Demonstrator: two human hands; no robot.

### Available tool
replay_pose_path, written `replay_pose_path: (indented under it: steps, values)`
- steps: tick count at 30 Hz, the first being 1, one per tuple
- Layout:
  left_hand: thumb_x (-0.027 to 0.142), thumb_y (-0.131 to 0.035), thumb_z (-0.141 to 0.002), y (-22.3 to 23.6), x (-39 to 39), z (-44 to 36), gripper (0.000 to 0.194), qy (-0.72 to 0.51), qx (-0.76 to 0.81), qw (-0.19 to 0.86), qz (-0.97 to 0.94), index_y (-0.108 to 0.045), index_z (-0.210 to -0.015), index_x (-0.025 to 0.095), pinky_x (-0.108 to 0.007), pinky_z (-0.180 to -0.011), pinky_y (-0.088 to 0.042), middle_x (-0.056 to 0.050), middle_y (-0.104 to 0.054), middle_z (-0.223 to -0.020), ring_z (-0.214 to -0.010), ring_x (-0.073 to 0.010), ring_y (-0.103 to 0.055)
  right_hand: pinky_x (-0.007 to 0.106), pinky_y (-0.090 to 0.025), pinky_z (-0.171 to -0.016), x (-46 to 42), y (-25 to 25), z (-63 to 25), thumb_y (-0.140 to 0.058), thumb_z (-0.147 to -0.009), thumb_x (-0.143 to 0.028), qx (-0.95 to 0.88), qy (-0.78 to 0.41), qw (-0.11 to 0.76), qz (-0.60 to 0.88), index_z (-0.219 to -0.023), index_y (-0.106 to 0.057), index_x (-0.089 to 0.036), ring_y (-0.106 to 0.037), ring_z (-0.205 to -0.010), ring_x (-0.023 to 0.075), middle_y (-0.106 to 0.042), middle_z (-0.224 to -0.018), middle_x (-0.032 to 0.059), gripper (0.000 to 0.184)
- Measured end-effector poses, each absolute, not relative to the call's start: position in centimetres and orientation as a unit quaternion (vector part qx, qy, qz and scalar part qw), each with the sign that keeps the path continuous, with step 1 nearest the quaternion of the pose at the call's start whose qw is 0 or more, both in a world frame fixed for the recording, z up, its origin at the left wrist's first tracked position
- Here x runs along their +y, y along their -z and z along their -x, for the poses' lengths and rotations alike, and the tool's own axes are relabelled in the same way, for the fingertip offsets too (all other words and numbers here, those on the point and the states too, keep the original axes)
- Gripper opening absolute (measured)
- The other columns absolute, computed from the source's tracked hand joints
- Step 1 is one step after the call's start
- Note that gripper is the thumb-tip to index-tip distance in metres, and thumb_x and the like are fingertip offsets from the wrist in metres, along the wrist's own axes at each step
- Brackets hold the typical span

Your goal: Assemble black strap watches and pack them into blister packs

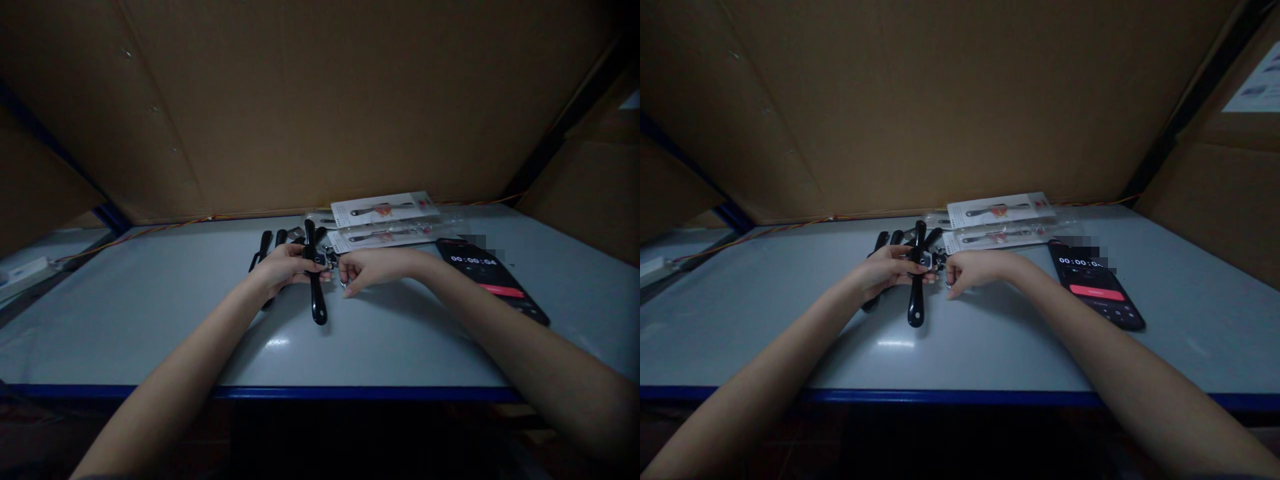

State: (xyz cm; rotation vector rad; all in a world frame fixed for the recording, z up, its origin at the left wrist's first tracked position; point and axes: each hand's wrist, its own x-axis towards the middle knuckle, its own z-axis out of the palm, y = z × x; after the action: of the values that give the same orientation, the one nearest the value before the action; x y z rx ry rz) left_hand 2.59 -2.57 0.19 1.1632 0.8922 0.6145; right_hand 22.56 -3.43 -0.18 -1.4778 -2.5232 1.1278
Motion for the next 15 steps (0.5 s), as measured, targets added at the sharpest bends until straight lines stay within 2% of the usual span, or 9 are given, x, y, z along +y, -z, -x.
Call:
replay_pose_path:
  steps: [6, 9, 12, 15]
  values:
    - [0.002, -0.070, -0.061, -0.06, -2.61, -2.65, 0.029, -0.282, 0.417, 0.679, -0.534, -0.056, -0.086, 0.006, -0.034, -0.075, -0.053, -0.007, -0.065, -0.074, -0.067, -0.0156, -0.066, 0.026, -0.036, -0.055, -3.61, 0.11, -22.00, -0.066, -0.063, -0.034, -0.817, -0.345, -0.006, 0.462, -0.075, -0.056, -0.016, -0.049, -0.063, 0.0133, -0.054, -0.068, 0.0004, 0.024]
    - [0.003, -0.071, -0.060, -0.07, -2.66, -2.70, 0.030, -0.276, 0.418, 0.673, -0.545, -0.056, -0.086, 0.006, -0.033, -0.073, -0.054, -0.008, -0.065, -0.072, -0.067, -0.0168, -0.067, 0.026, -0.037, -0.054, -3.67, -0.13, -22.07, -0.068, -0.062, -0.032, -0.824, -0.352, 0.023, 0.444, -0.069, -0.056, -0.016, -0.051, -0.061, 0.0129, -0.056, -0.065, 0.0003, 0.022]
    - [0.004, -0.072, -0.060, -0.03, -2.73, -2.69, 0.032, -0.271, 0.418, 0.671, -0.549, -0.056, -0.088, 0.006, -0.033, -0.072, -0.054, -0.010, -0.066, -0.075, -0.068, -0.0185, -0.067, 0.027, -0.040, -0.050, -3.60, -0.33, -22.50, -0.067, -0.063, -0.030, -0.769, -0.418, 0.091, 0.475, -0.070, -0.054, -0.017, -0.054, -0.053, 0.0129, -0.058, -0.061, 0.0005, 0.020]
    - [0.002, -0.071, -0.060, 0.10, -2.81, -2.69, 0.033, -0.275, 0.410, 0.676, -0.547, -0.055, -0.089, 0.006, -0.036, -0.075, -0.054, -0.012, -0.067, -0.078, -0.070, -0.0195, -0.068, 0.029, -0.044, -0.047, -3.43, -0.54, -22.77, -0.066, -0.066, -0.029, -0.718, -0.428, 0.222, 0.502, -0.072, -0.053, -0.018, -0.056, -0.048, 0.0140, -0.060, -0.057, 0.0019, 0.018]
